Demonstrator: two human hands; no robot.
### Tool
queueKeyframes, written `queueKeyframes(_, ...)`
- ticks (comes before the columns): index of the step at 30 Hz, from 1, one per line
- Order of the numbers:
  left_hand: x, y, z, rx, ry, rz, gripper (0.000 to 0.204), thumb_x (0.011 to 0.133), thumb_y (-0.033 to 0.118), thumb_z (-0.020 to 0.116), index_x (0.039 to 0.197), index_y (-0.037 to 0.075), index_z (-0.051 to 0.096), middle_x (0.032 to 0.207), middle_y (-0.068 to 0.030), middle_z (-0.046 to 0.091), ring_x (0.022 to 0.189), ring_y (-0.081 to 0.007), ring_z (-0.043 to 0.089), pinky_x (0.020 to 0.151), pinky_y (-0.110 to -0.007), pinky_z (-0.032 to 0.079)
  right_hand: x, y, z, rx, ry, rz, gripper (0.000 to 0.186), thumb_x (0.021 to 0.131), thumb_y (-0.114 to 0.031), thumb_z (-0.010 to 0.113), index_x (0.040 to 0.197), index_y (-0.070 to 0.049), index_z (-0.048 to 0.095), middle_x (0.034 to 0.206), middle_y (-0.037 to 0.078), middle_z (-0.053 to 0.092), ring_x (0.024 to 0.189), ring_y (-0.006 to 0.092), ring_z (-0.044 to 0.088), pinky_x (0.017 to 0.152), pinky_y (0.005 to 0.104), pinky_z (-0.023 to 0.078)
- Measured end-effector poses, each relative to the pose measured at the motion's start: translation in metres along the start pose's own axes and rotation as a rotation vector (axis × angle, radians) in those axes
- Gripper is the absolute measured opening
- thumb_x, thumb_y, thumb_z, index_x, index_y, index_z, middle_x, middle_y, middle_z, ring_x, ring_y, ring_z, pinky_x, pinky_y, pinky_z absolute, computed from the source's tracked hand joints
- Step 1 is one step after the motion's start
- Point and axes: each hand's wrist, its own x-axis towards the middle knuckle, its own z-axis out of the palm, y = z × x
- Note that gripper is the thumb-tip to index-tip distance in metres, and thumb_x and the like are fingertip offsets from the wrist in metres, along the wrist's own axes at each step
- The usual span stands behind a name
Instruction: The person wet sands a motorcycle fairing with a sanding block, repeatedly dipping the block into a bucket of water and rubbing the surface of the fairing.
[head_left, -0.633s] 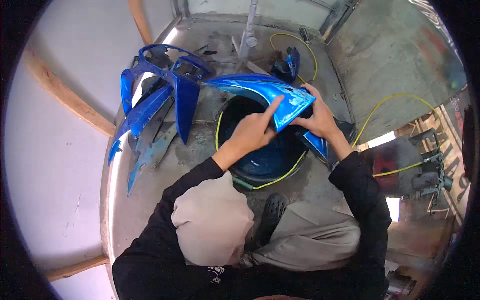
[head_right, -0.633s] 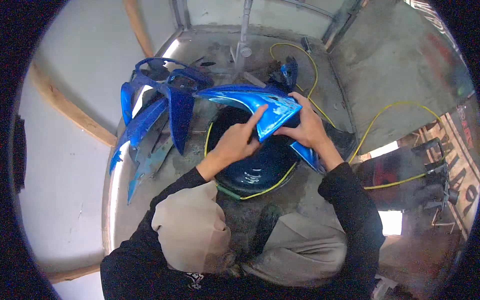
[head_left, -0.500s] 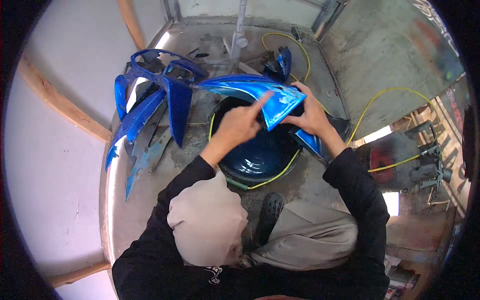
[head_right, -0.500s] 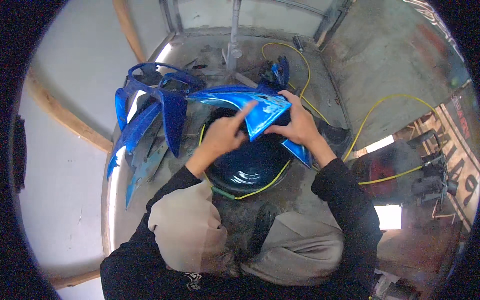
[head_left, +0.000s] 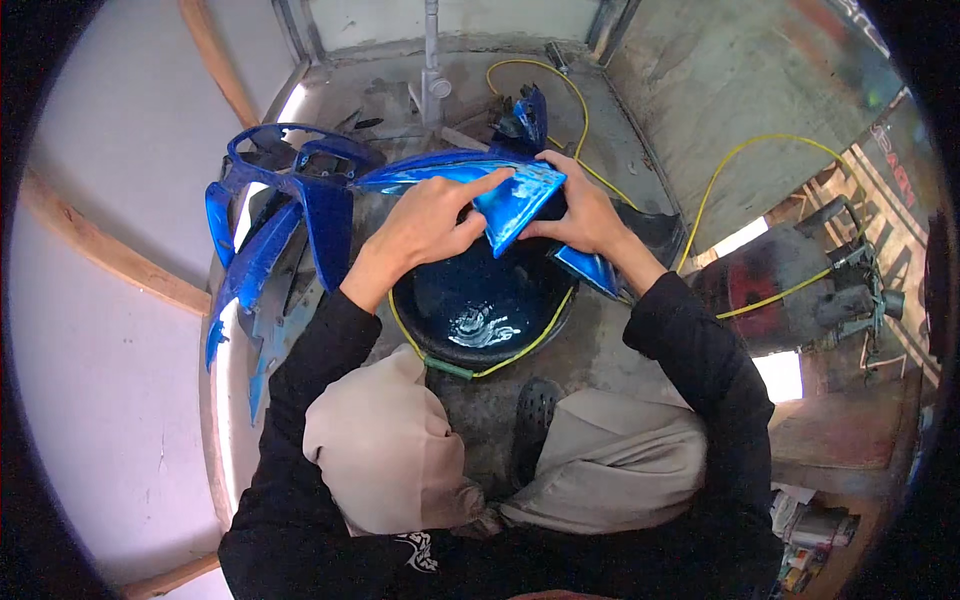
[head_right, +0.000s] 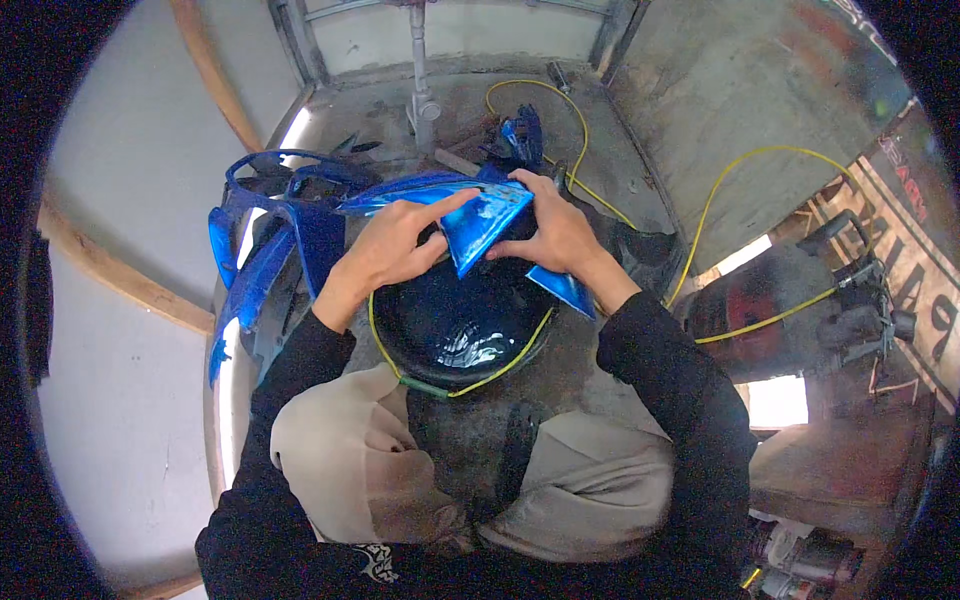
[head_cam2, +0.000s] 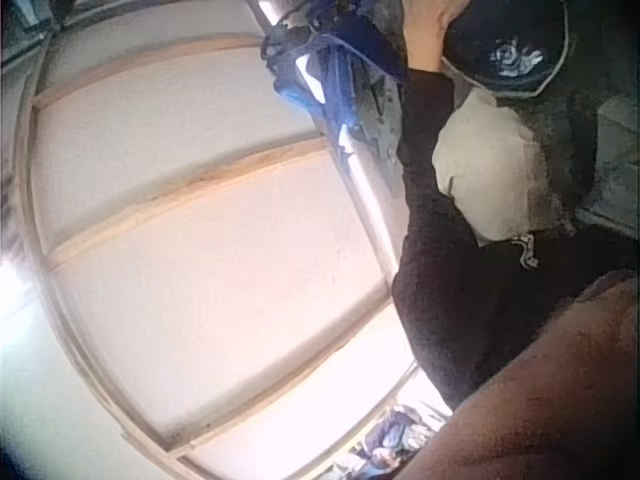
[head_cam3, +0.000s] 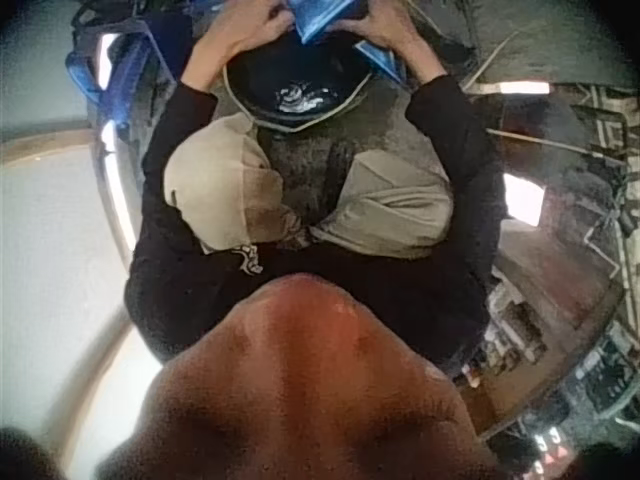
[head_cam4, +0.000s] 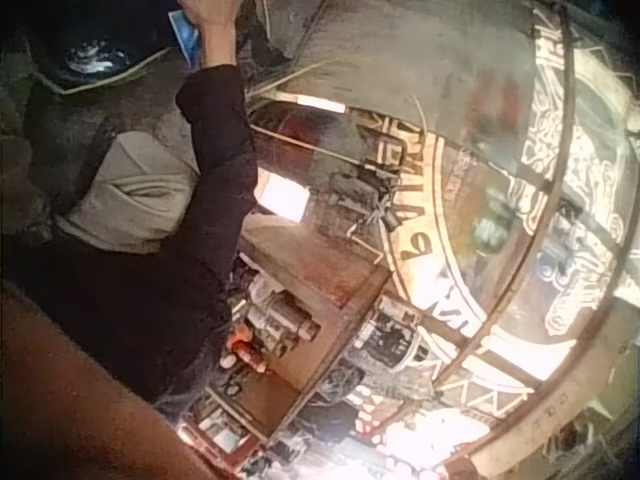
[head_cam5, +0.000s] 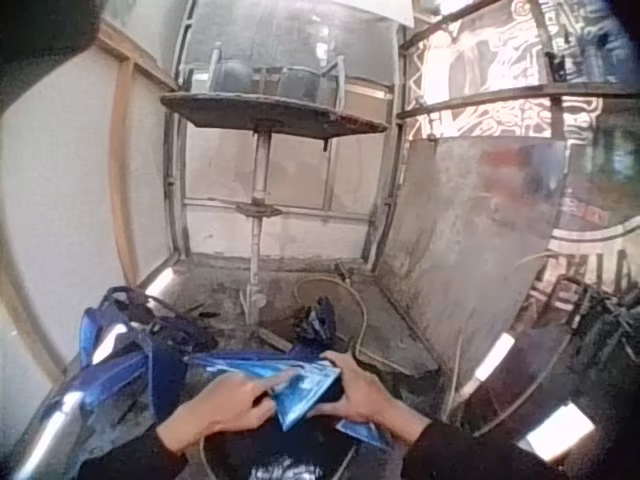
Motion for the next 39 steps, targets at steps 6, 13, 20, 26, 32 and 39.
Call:
queueKeyframes(6, 0.024, 0.02, -0.001, 0.185, -0.026, 0.066, 0.057, 0.107, 0.05, 0.064, 0.159, 0.027, 0.063, 0.083, -0.0248, 0.074, 0.076, -0.0462, 0.072, 0.073, -0.056, 0.056, -0.002, -0.001, 0.0, 0.019, -0.015, 0.022, 0.125, 0.066, -0.06, 0.101, 0.165, -0.014, 0.041, 0.154, 0.021, 0.058, 0.138, 0.0454, 0.063, 0.115, 0.0522, 0.052)
queueKeyframes(13, 0.011, 0.027, -0.001, 0.177, -0.094, 0.066, 0.054, 0.109, 0.056, 0.063, 0.154, 0.028, 0.068, 0.077, -0.0242, 0.07, 0.074, -0.0451, 0.071, 0.069, -0.055, 0.055, -0.002, 0.006, 0.0, -0.007, 0.003, -0.004, 0.125, 0.066, -0.063, 0.1, 0.165, -0.015, 0.041, 0.156, 0.022, 0.056, 0.139, 0.0466, 0.062, 0.116, 0.0528, 0.051)
queueKeyframes(20, -0.023, 0.025, -0.01, 0.174, -0.157, 0.038, 0.049, 0.108, 0.054, 0.064, 0.148, 0.027, 0.074, 0.069, -0.024, 0.066, 0.066, -0.0432, 0.07, 0.067, -0.053, 0.053, -0.001, 0.002, 0.002, -0.016, -0.004, 0.004, 0.125, 0.066, -0.063, 0.1, 0.165, -0.016, 0.041, 0.157, 0.022, 0.057, 0.14, 0.0463, 0.062, 0.116, 0.0524, 0.051)
queueKeyframes(26, 0.014, 0.026, -0.002, 0.163, -0.085, 0.059, 0.064, 0.11, 0.059, 0.059, 0.164, 0.025, 0.057, 0.065, -0.0143, 0.072, 0.067, -0.0402, 0.073, 0.069, -0.053, 0.057, -0.001, 0.004, 0.002, -0.006, -0.009, -0.008, 0.123, 0.067, -0.061, 0.1, 0.165, -0.016, 0.041, 0.157, 0.022, 0.056, 0.14, 0.0467, 0.062, 0.116, 0.0523, 0.051)
queueKeyframes(32, 0.02, 0.031, 0.014, 0.236, -0.042, 0.102, 0.063, 0.109, 0.061, 0.06, 0.163, 0.029, 0.058, 0.071, -0.0206, 0.071, 0.067, -0.0439, 0.071, 0.069, -0.057, 0.056, 0.0, 0.013, 0.002, -0.012, 0.021, -0.042, 0.123, 0.068, -0.06, 0.1, 0.165, -0.016, 0.04, 0.155, 0.023, 0.057, 0.139, 0.048, 0.062, 0.115, 0.0542, 0.052)
queueKeyframes(39, -0.025, 0.027, -0.012, 0.067, -0.205, 0.055, 0.055, 0.108, 0.047, 0.068, 0.159, 0.024, 0.063, 0.07, -0.0229, 0.069, 0.068, -0.0427, 0.073, 0.069, -0.053, 0.057, -0.001, 0.007, 0.001, -0.02, -0.008, -0.007, 0.125, 0.067, -0.064, 0.099, 0.165, -0.015, 0.04, 0.155, 0.023, 0.056, 0.139, 0.0483, 0.062, 0.114, 0.0549, 0.052)
